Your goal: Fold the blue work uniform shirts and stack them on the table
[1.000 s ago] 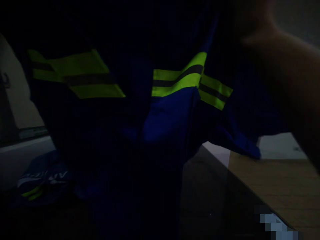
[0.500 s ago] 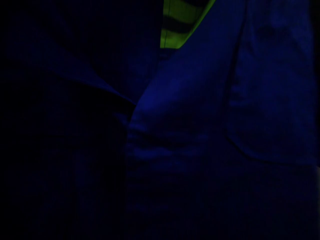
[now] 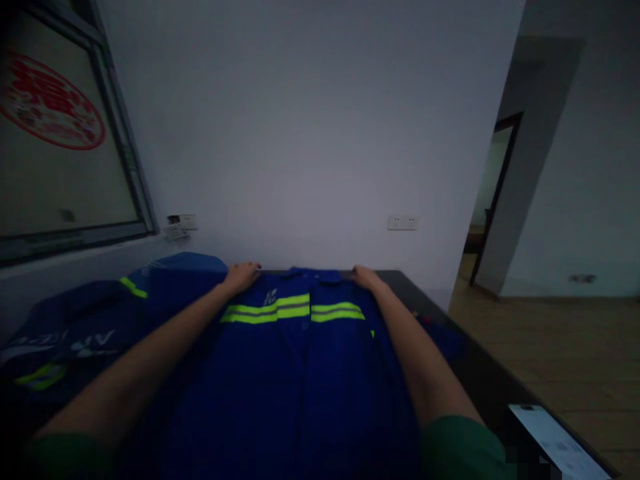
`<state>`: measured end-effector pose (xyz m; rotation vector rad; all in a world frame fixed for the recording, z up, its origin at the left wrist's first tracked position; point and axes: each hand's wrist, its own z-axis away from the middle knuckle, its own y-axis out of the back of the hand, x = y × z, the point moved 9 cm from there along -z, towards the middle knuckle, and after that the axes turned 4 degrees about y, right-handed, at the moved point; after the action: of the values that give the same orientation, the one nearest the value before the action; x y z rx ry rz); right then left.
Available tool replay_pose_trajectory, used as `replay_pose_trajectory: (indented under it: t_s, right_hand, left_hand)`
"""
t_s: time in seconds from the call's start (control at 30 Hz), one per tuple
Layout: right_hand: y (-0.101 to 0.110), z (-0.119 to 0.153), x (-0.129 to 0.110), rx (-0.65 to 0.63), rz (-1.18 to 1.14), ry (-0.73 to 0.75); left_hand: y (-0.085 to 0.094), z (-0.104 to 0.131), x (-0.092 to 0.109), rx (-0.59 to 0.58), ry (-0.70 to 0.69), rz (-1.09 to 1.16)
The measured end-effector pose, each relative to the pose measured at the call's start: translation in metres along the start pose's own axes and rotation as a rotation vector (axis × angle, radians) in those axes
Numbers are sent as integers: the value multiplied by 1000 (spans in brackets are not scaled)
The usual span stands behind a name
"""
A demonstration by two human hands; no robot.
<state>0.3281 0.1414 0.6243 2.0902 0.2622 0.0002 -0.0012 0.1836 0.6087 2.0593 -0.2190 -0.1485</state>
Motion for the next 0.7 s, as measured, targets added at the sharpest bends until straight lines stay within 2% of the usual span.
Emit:
replay_pose_trajectory:
  t_s: [0.07, 0.13, 0.2, 0.27, 0.37, 0.53, 0.63, 0.7]
  right_hand:
    - [-75, 34, 9, -102, -11, 1]
    - [-135, 63, 17, -176, -22, 5]
    - [-178, 87, 25, -241, -33, 8]
    - [-204, 110, 29, -295, -25, 33]
    - [-220, 138, 28, -318, 20, 100]
    - [-216, 170, 16, -297, 63, 105]
    - [-204, 173, 3, -308, 70, 113]
    - [-193, 160, -7, -297, 49, 135]
  left_hand:
    - [-74, 41, 9, -105, 5, 28]
    - [-136, 80, 15, -193, -1, 56]
    - [-180, 112, 21, -275, -37, 107]
    - [-204, 135, 26, -341, -87, 168]
    - [-213, 153, 25, -384, -123, 203]
    - [-207, 171, 13, -418, -138, 189]
    - [-203, 180, 6, -457, -141, 190]
    - [-197, 177, 6, -476, -119, 168]
